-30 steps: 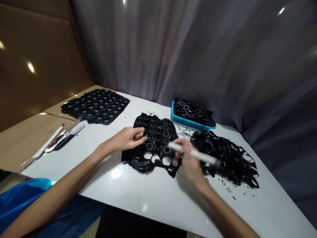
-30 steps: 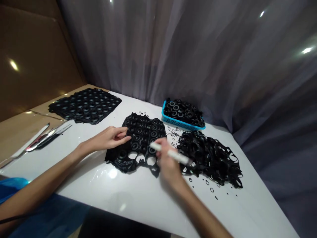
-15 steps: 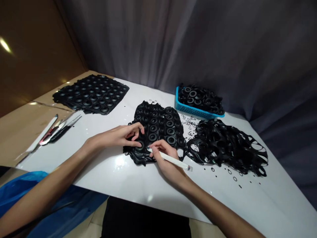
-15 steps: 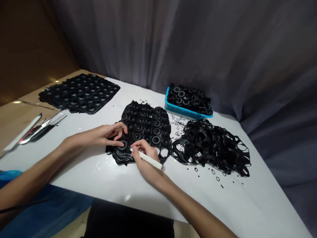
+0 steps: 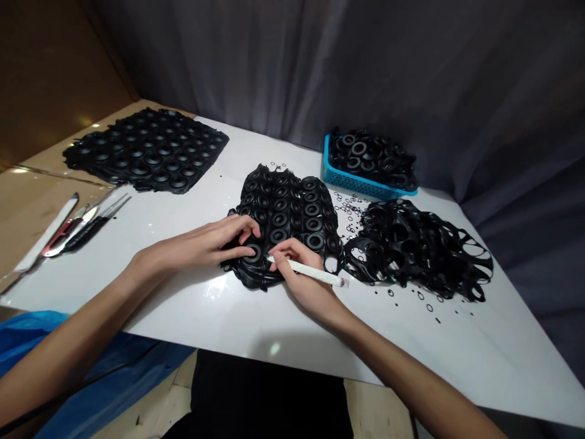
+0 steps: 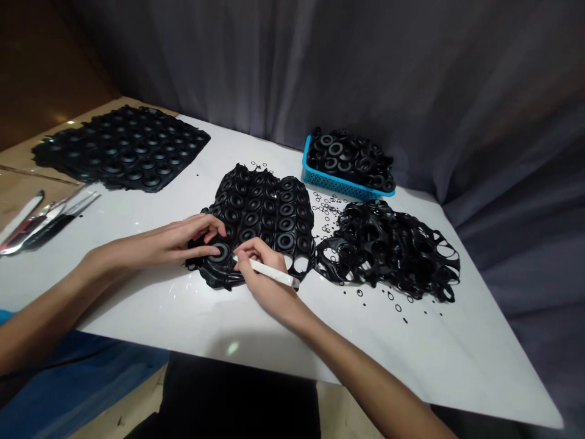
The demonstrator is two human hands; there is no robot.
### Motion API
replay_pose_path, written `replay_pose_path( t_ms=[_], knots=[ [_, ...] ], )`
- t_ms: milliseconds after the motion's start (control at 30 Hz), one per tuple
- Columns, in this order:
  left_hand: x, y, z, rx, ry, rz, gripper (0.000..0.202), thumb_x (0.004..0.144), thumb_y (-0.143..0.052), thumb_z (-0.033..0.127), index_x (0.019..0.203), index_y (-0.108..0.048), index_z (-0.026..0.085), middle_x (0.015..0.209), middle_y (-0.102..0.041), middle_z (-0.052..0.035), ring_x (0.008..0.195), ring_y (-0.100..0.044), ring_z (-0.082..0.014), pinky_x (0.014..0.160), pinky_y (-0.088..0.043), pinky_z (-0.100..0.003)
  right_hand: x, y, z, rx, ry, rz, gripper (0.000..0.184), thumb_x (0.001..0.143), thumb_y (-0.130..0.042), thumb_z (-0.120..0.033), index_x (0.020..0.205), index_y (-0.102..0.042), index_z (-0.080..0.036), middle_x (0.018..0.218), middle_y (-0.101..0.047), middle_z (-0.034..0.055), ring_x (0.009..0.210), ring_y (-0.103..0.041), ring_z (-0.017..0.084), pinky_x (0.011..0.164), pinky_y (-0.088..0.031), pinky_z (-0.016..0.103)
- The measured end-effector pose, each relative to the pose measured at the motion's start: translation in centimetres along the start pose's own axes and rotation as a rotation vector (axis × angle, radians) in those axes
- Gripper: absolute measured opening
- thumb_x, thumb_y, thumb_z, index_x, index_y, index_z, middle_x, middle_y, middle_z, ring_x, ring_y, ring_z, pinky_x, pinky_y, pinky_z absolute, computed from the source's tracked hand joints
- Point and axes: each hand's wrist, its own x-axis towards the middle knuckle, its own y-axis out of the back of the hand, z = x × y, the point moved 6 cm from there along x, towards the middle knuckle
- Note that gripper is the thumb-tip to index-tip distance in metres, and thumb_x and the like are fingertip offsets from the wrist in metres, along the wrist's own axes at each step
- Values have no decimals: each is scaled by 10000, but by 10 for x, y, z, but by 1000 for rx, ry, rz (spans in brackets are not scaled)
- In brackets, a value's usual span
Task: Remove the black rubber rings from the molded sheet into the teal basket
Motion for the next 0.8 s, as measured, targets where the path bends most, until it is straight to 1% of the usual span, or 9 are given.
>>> replay_pose_path(
  t_ms=[100, 167, 233, 300, 400, 500, 600, 700, 800],
  knots=[
    [-5, 3, -5, 45, 66, 178, 550, 977, -613, 656, 1328, -528, 241, 1154, -564, -77, 1003, -561, -247, 848, -467, -333, 1, 0, -3, -46, -3, 1, 137, 1018, -588, -327, 972, -680, -237, 854, -710, -18, 808, -675, 154, 700, -462, 263],
    [-10, 6, -9, 98, 205, 330, 730, 859, -686, 761, 1326, -516, 226, 1195, -563, -99, 1055, -567, -290, 860, -479, -367, 3, -1, -5, -92, -4, 1, 148, 1023, -573, -327, 980, -681, -236, 838, -697, -24, 786, -656, 149, 681, -441, 262],
    [-18, 5, -11, 150, 389, 434, 851, 773, -689, 848, 1302, -509, 207, 1166, -590, -114, 1060, -590, -330, 843, -482, -393, 4, -2, -6, -131, 2, 0, 155, 1027, -561, -328, 987, -680, -236, 837, -690, -28, 766, -642, 144, 667, -427, 262],
    [-26, 0, -8, 172, 531, 455, 852, 768, -634, 894, 1247, -510, 200, 1092, -636, -113, 999, -631, -342, 798, -474, -394, 5, -2, -6, -142, 9, -1, 161, 1033, -550, -330, 1004, -677, -237, 844, -692, -29, 766, -645, 143, 672, -428, 261],
    [-31, -7, -2, 157, 627, 444, 797, 772, -595, 911, 1141, -513, 208, 962, -682, -93, 834, -665, -318, 695, -442, -365, 4, -2, -7, -139, 27, 15, 162, 1032, -540, -325, 1016, -671, -231, 846, -694, -23, 776, -655, 150, 685, -434, 263],
    [-30, -6, -1, 76, 660, 433, 747, 714, -659, 904, 985, -537, 219, 837, -681, -64, 731, -651, -287, 634, -420, -341, 2, -2, -10, -140, 50, 31, 160, 1026, -535, -308, 999, -669, -225, 847, -691, -18, 756, -639, 150, 689, -434, 263],
    [-20, -7, -4, -57, 653, 326, 644, 705, -711, 846, 773, -547, 227, 690, -624, -24, 652, -600, -245, 583, -380, -317, -1, -2, -14, -150, 69, 28, 170, 1027, -529, -302, 974, -672, -226, 822, -664, -25, 715, -604, 143, 672, -425, 258],
    [-6, -10, 2, -222, 518, 226, 557, 752, -719, 760, 740, -569, 224, 701, -602, -6, 663, -576, -218, 573, -369, -297, -3, -2, -14, -161, 75, 25, 179, 1036, -518, -311, 979, -666, -228, 802, -639, -31, 698, -588, 141, 648, -414, 253],
    [-1, -6, 10, -247, 408, 290, 517, 755, -743, 697, 739, -533, 224, 740, -570, -1, 695, -561, -205, 584, -390, -287, -4, -2, -13, -160, 74, 26, 179, 1042, -514, -320, 996, -662, -230, 787, -632, -36, 680, -580, 138, 631, -406, 248]
  ],
)
